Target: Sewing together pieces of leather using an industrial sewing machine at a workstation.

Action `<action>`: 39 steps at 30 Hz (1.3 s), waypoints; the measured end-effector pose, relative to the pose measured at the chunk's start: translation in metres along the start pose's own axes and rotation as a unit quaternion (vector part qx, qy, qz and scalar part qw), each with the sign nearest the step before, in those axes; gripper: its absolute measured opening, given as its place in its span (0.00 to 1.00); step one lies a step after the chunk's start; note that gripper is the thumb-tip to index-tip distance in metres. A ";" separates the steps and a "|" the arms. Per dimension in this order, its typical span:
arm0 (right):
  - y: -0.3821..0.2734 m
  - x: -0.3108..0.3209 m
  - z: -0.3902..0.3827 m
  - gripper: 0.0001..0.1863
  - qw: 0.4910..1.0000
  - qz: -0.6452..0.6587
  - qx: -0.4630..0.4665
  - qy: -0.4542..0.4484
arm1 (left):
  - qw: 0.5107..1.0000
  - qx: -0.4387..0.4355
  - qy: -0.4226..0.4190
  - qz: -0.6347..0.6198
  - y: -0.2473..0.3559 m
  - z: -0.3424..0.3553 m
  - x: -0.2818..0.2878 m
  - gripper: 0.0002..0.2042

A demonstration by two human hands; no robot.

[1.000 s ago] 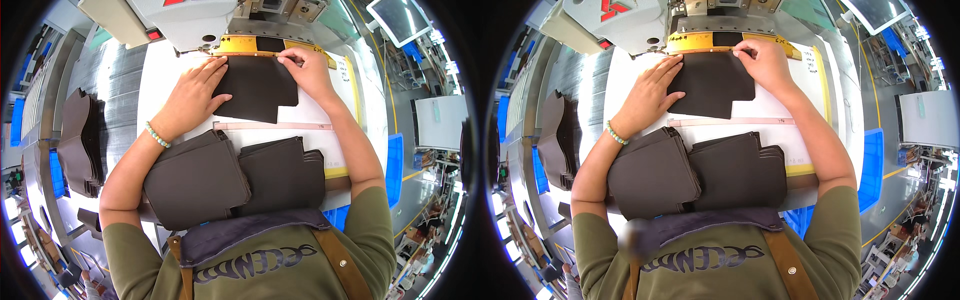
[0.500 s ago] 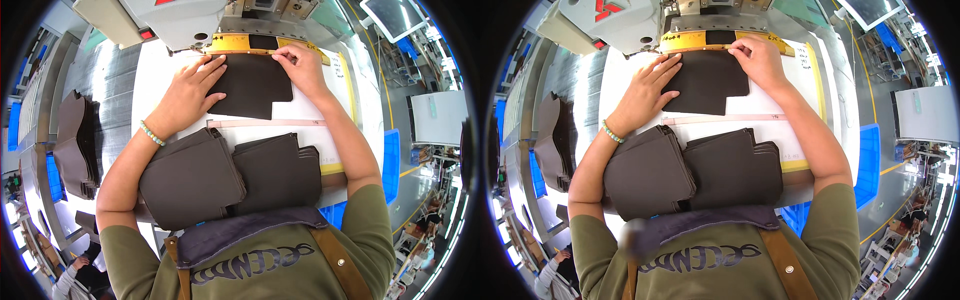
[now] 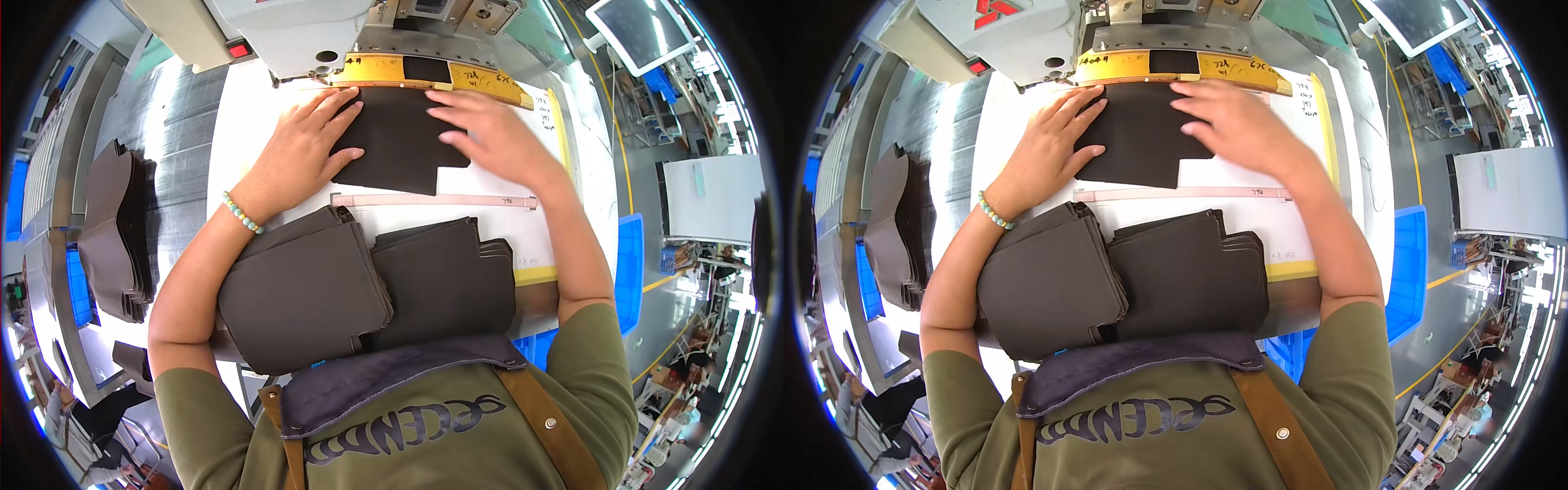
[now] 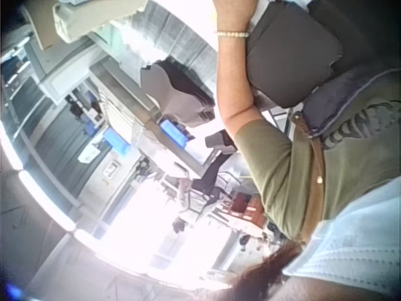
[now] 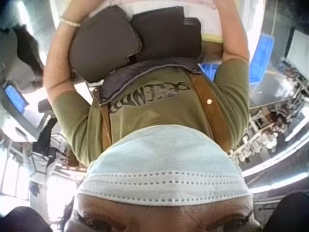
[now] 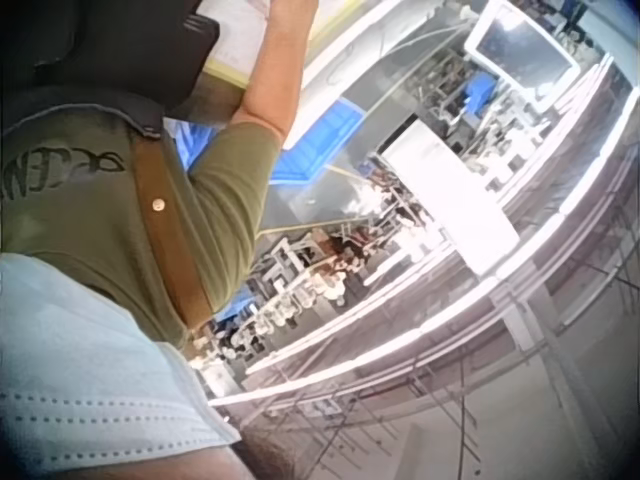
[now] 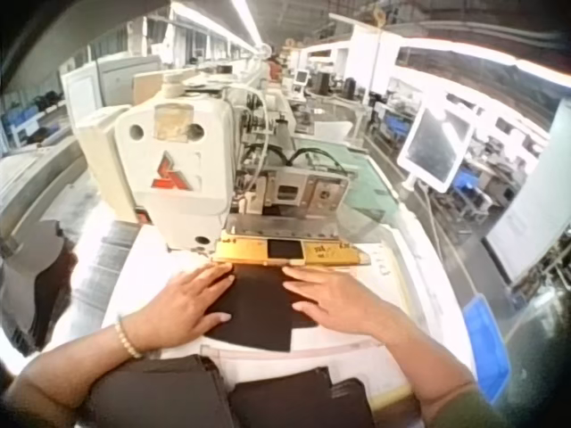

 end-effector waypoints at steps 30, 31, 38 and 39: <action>0.003 -0.005 -0.020 0.21 0.999 -0.035 -0.020 0.010 | 0.997 -0.038 0.017 0.063 0.005 -0.001 0.000 0.25; 0.004 -0.006 -0.025 0.21 0.999 -0.035 -0.026 0.008 | 0.997 -0.042 0.021 0.063 0.005 -0.001 0.000 0.25; 0.005 -0.006 -0.030 0.18 0.994 -0.065 -0.029 0.084 | 0.995 -0.051 -0.021 0.088 0.007 0.003 0.000 0.24; 0.004 -0.005 -0.031 0.17 0.993 -0.071 -0.027 0.086 | 0.994 -0.049 -0.021 0.092 0.007 0.004 0.002 0.24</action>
Point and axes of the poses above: each hand's wrist, its own z-axis towards the middle knuckle, its own x-axis out of the back of the hand, y = z × x, the point moved 6 cm from there along z, towards the middle knuckle, and after that the axes turned 4 degrees about y, right-handed, at the moved point
